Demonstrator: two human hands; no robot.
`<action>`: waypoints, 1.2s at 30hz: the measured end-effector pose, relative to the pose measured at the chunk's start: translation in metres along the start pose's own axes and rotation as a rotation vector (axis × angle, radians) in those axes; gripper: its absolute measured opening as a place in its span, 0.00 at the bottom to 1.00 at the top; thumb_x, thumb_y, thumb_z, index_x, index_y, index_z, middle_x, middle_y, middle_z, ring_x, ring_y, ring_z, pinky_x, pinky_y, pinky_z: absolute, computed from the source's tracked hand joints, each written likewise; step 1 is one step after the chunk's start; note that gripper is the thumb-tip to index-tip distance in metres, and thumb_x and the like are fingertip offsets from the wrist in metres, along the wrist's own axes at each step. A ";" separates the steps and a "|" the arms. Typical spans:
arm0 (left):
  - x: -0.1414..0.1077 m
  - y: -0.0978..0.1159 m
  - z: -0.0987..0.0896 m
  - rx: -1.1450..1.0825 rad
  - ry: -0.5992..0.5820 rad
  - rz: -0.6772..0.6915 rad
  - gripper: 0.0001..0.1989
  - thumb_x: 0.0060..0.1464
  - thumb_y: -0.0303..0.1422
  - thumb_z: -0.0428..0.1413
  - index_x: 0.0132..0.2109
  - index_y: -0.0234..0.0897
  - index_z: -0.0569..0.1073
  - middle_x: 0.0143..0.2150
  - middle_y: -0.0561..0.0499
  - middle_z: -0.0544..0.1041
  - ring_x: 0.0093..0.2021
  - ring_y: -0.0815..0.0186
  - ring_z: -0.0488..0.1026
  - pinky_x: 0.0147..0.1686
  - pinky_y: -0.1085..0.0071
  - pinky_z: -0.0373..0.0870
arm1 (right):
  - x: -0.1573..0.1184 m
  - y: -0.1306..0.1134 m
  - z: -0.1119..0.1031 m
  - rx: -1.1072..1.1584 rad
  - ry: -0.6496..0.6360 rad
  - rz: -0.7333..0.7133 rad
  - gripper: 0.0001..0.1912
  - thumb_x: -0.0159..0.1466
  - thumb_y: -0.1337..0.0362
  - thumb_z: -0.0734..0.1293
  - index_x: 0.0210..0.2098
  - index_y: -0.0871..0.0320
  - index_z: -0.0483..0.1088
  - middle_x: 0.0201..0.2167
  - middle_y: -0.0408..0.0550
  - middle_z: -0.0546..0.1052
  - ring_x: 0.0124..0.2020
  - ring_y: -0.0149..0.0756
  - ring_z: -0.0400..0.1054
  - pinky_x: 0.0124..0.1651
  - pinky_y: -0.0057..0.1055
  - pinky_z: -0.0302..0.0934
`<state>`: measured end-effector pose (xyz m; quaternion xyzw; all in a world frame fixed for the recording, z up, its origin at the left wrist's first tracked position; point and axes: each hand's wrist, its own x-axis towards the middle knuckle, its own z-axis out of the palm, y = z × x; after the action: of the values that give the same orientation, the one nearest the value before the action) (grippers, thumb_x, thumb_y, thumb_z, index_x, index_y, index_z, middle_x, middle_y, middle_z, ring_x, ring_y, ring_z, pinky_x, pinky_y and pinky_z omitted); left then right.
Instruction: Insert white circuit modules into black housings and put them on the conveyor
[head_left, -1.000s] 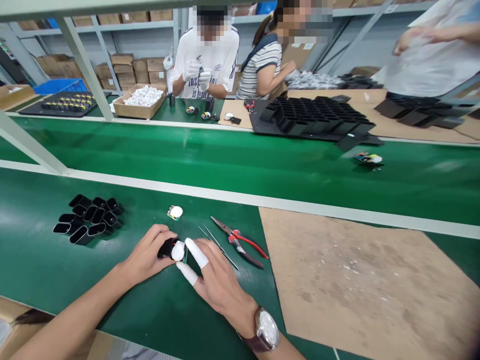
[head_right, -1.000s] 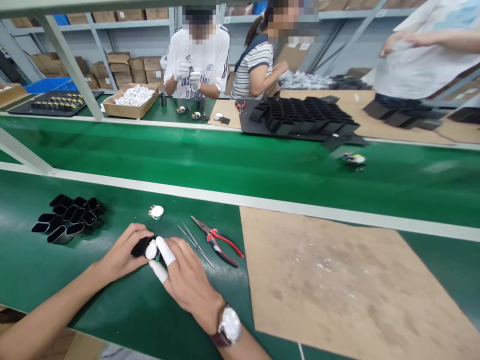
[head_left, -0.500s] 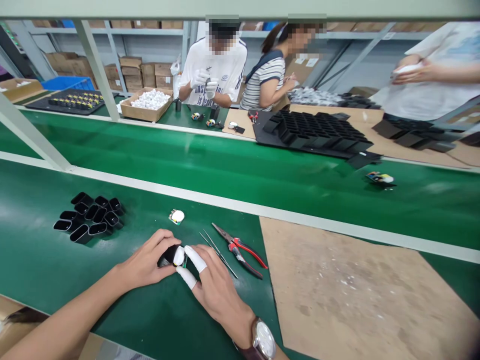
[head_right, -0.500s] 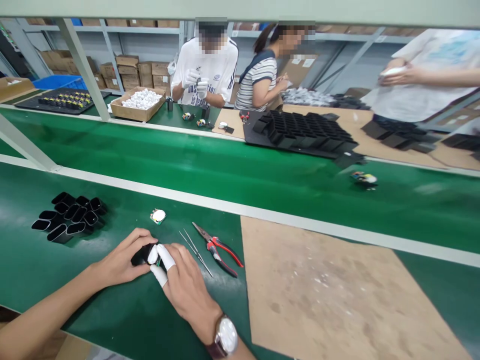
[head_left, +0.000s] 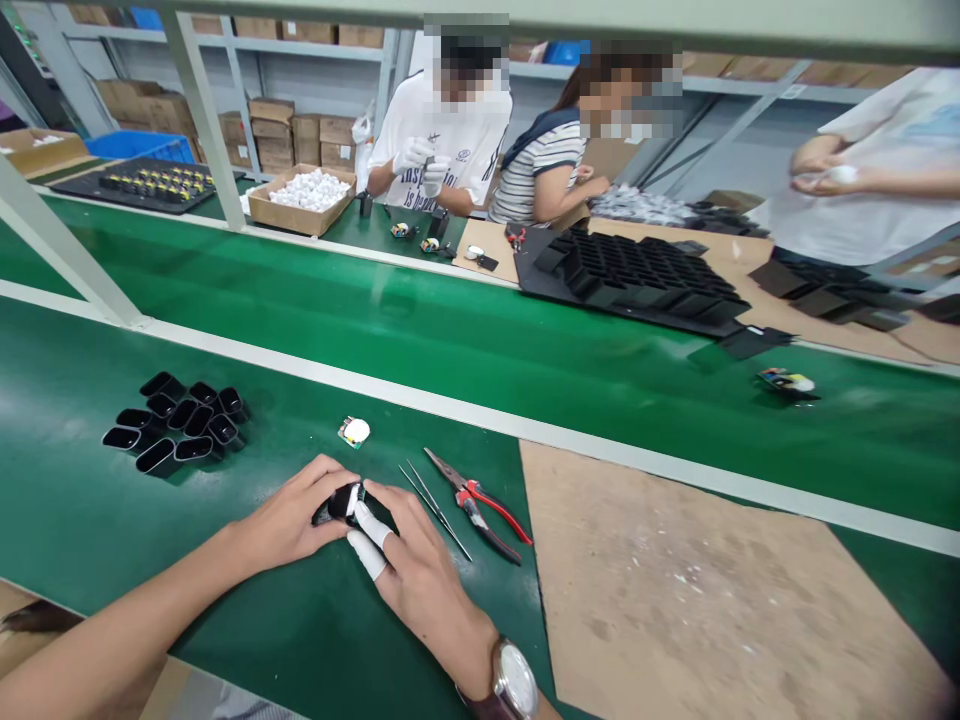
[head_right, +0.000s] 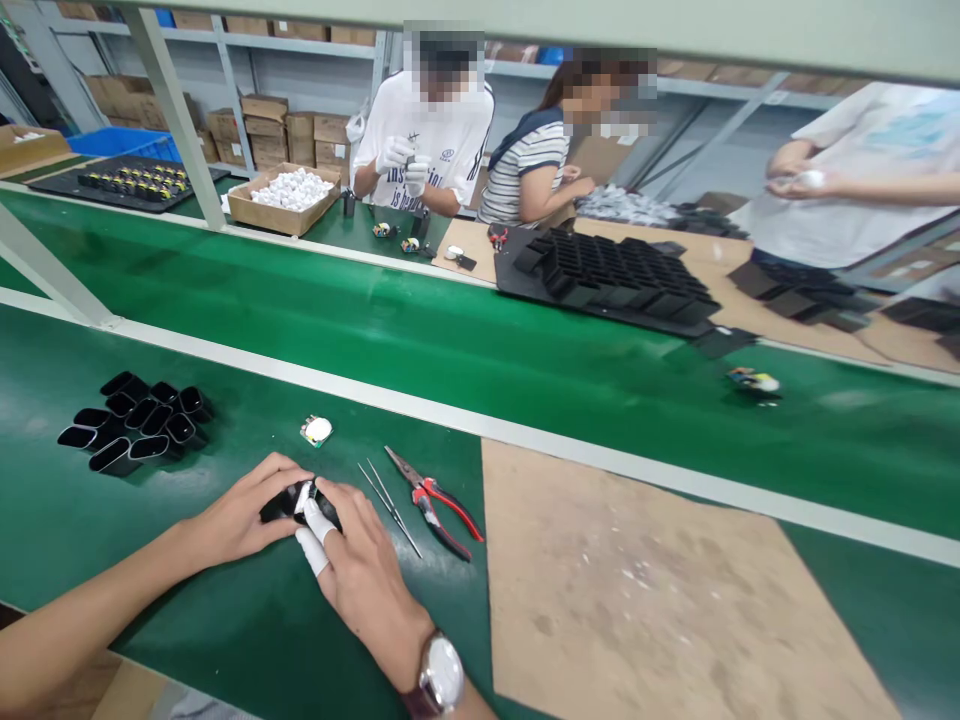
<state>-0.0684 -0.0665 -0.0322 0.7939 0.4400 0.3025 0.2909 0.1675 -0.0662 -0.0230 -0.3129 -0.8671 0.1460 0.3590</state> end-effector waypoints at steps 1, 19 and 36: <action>0.000 0.000 0.000 -0.002 -0.003 -0.007 0.24 0.66 0.32 0.61 0.66 0.45 0.68 0.54 0.43 0.73 0.51 0.57 0.77 0.52 0.60 0.79 | 0.001 0.000 0.001 0.007 -0.003 0.015 0.16 0.72 0.70 0.68 0.58 0.54 0.72 0.62 0.58 0.73 0.61 0.50 0.71 0.58 0.51 0.75; 0.003 0.009 -0.007 -0.025 -0.108 0.050 0.14 0.69 0.33 0.59 0.60 0.41 0.75 0.54 0.43 0.80 0.59 0.54 0.74 0.59 0.57 0.73 | 0.003 0.008 -0.001 0.008 -0.039 -0.024 0.15 0.73 0.71 0.64 0.58 0.57 0.70 0.54 0.58 0.75 0.53 0.46 0.72 0.54 0.46 0.76; -0.001 0.003 -0.002 0.134 0.028 0.058 0.18 0.65 0.29 0.60 0.60 0.43 0.71 0.53 0.45 0.81 0.55 0.54 0.77 0.58 0.53 0.70 | -0.005 0.031 -0.015 -0.531 0.006 0.156 0.19 0.75 0.67 0.62 0.62 0.67 0.66 0.49 0.64 0.76 0.49 0.54 0.73 0.49 0.50 0.73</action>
<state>-0.0687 -0.0684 -0.0284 0.8196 0.4401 0.2919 0.2221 0.1939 -0.0452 -0.0299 -0.4622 -0.8473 -0.0603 0.2547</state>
